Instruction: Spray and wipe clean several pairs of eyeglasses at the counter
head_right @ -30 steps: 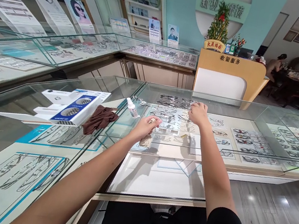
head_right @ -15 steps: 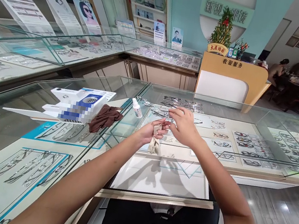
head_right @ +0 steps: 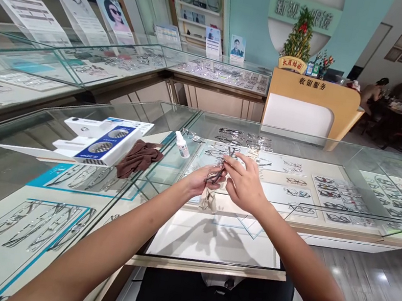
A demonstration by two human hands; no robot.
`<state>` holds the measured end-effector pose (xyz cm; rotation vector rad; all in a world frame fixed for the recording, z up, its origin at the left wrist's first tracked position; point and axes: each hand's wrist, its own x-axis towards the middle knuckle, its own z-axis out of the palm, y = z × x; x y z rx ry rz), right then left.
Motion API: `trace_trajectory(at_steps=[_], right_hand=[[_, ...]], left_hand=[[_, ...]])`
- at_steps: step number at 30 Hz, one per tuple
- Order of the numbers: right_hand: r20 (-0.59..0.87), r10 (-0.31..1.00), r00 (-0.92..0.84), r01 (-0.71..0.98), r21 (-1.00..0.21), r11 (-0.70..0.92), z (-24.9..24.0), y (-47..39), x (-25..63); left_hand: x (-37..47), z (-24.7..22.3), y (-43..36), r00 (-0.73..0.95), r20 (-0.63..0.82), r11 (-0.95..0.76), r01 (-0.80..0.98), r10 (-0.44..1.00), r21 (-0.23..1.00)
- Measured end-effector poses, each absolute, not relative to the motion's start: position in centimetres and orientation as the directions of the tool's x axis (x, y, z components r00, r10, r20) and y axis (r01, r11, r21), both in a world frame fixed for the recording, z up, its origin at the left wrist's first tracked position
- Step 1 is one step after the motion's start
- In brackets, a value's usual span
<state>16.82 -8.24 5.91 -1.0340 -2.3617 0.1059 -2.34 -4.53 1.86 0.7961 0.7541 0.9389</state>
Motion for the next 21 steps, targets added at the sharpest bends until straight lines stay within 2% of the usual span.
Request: trace_trajectory(at_steps=[2,4,6,8,11,15,21], right_hand=[[0.512,0.759,-0.402,0.636,-0.44,0.634,5.5,-8.1,16.9],[0.472,0.854,-0.218,0.54,-0.671,0.509,5.0,-7.7,16.9],[0.304,0.946,-0.113,0.332,-0.886,0.324,4.4,-7.3,16.9],[0.112,0.986,-0.121,0.111,-0.986,0.125,3.8,-6.8,16.8],[-0.053,0.985,-0.163,-0.095,-0.993,-0.069,3.2,-6.4,16.8],[-0.179,0.954,-0.239,-0.272,-0.931,-0.243,2.9,-6.1,16.9],[-0.21,0.927,-0.312,-0.324,-0.893,-0.312,2.9,-5.7,17.2]], left_hand=[[-2.3,2.1,-4.8,0.331,-0.157,0.263,-0.306,0.93,0.915],[-2.1,2.3,-5.1,0.275,-0.11,0.17,-0.208,0.955,0.963],[-1.9,2.4,-5.4,0.225,-0.075,0.104,-0.117,0.971,0.988],[-1.6,2.3,-5.7,0.188,-0.049,0.059,-0.047,0.981,0.997],[-1.4,1.9,-5.9,0.165,-0.011,0.012,-0.002,0.986,1.0],[-1.5,1.3,-5.7,0.171,0.0,0.001,-0.003,0.985,1.0],[-2.0,1.0,-5.3,0.182,-0.003,-0.003,0.029,0.983,1.0]])
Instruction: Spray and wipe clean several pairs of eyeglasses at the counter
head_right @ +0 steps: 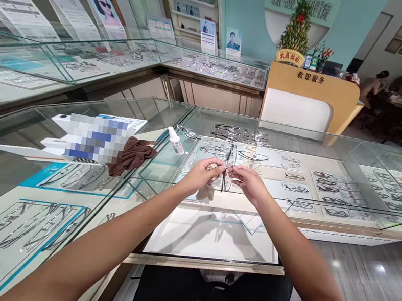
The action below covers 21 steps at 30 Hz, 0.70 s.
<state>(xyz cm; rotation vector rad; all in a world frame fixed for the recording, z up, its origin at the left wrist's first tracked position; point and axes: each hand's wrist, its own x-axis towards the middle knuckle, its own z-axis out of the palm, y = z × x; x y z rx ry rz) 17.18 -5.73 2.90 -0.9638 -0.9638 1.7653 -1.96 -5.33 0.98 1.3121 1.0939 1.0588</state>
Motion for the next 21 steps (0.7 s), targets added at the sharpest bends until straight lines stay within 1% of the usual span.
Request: trace_trajectory(at_steps=[4,6,8,10,13,16,18,21], right_hand=[[-0.184,0.93,-0.317,-0.331,-0.898,-0.29,2.8,-5.6,17.4],[-0.16,0.934,-0.321,-0.328,-0.906,-0.268,2.8,-5.4,17.7],[-0.149,0.934,-0.326,-0.306,-0.918,-0.253,3.0,-5.1,18.1],[-0.153,0.932,-0.328,-0.274,-0.929,-0.249,3.2,-4.8,18.6],[-0.15,0.933,-0.328,-0.238,-0.942,-0.235,3.4,-4.3,19.4],[-0.141,0.928,-0.344,-0.21,-0.952,-0.223,3.5,-4.1,19.9],[-0.151,0.922,-0.358,-0.206,-0.95,-0.235,3.5,-4.1,20.1],[-0.165,0.913,-0.374,-0.238,-0.934,-0.267,3.8,-4.4,20.2]], left_hand=[[-2.2,0.9,-5.0,0.174,0.016,-0.031,0.083,0.985,0.996],[-2.6,0.8,-4.7,0.158,0.088,-0.11,0.133,0.984,0.985],[-3.1,0.8,-4.4,0.124,0.203,-0.227,0.23,0.971,0.946],[-3.9,0.9,-4.0,0.088,0.324,-0.333,0.358,0.942,0.872],[-5.1,1.3,-3.7,0.083,0.49,-0.454,0.533,0.868,0.714],[-6.0,1.5,-3.5,0.1,0.611,-0.521,0.641,0.785,0.564],[-6.3,1.5,-3.4,0.093,0.651,-0.526,0.678,0.754,0.513],[-6.2,1.4,-3.4,0.03,0.693,-0.506,0.706,0.72,0.495]])
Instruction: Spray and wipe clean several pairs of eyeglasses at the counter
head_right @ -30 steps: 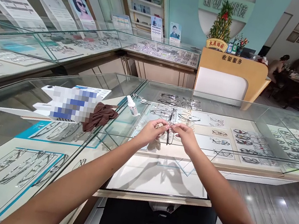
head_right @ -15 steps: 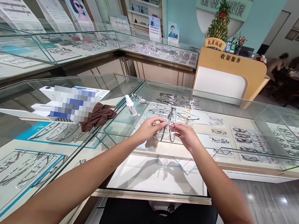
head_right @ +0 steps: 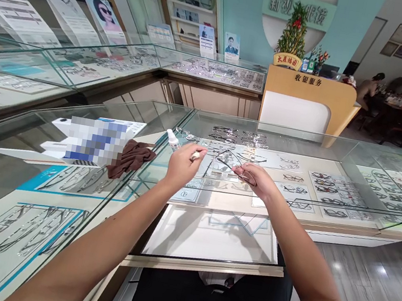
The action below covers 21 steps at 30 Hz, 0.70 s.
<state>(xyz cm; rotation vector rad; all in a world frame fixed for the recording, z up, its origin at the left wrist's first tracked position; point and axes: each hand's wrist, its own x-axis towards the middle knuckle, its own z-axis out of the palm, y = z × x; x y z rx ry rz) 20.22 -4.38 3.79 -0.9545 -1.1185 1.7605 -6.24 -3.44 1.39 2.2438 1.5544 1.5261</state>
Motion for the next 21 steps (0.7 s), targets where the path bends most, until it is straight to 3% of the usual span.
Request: trace_trajectory(at_steps=[5,9,13,21], right_hand=[[-0.153,0.912,-0.38,-0.328,-0.9,-0.288,4.1,-4.9,20.1],[-0.108,0.903,-0.415,-0.4,-0.87,-0.288,4.1,-5.3,19.8],[-0.073,0.894,-0.443,-0.436,-0.854,-0.285,4.1,-5.6,19.4],[-0.032,0.937,-0.348,-0.514,-0.83,-0.218,3.9,-5.1,20.0]], left_hand=[[-5.3,1.2,-4.0,0.003,0.779,-0.551,0.708,0.627,0.441],[-3.7,0.7,-5.2,0.248,0.79,-0.694,0.661,0.561,0.286],[-2.3,0.0,-6.0,0.471,0.688,-0.763,0.618,0.553,0.19],[-2.7,-1.0,-5.4,0.429,0.617,-0.687,0.677,0.659,0.264]])
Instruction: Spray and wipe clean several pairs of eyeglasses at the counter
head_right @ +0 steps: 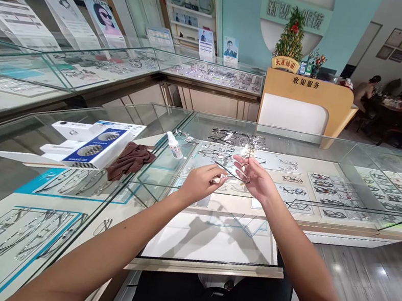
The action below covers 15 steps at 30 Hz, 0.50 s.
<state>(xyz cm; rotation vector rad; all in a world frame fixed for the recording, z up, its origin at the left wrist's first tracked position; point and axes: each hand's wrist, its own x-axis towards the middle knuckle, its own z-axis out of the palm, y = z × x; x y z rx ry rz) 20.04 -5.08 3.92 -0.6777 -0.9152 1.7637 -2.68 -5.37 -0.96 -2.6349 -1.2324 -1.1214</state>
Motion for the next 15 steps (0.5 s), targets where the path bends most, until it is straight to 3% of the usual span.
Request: trace_trajectory(at_steps=[6,15], right_hand=[[-0.028,0.952,-0.304,-0.548,-0.812,-0.199,4.43,-4.88,20.52],[-0.02,0.951,-0.309,-0.535,-0.823,-0.191,4.88,-5.6,20.15]], left_hand=[[-2.89,-1.08,-5.06,0.391,0.598,-0.649,0.698,0.7,0.303],[-2.75,-0.85,-5.16,0.479,0.514,-0.671,0.681,0.712,0.294]])
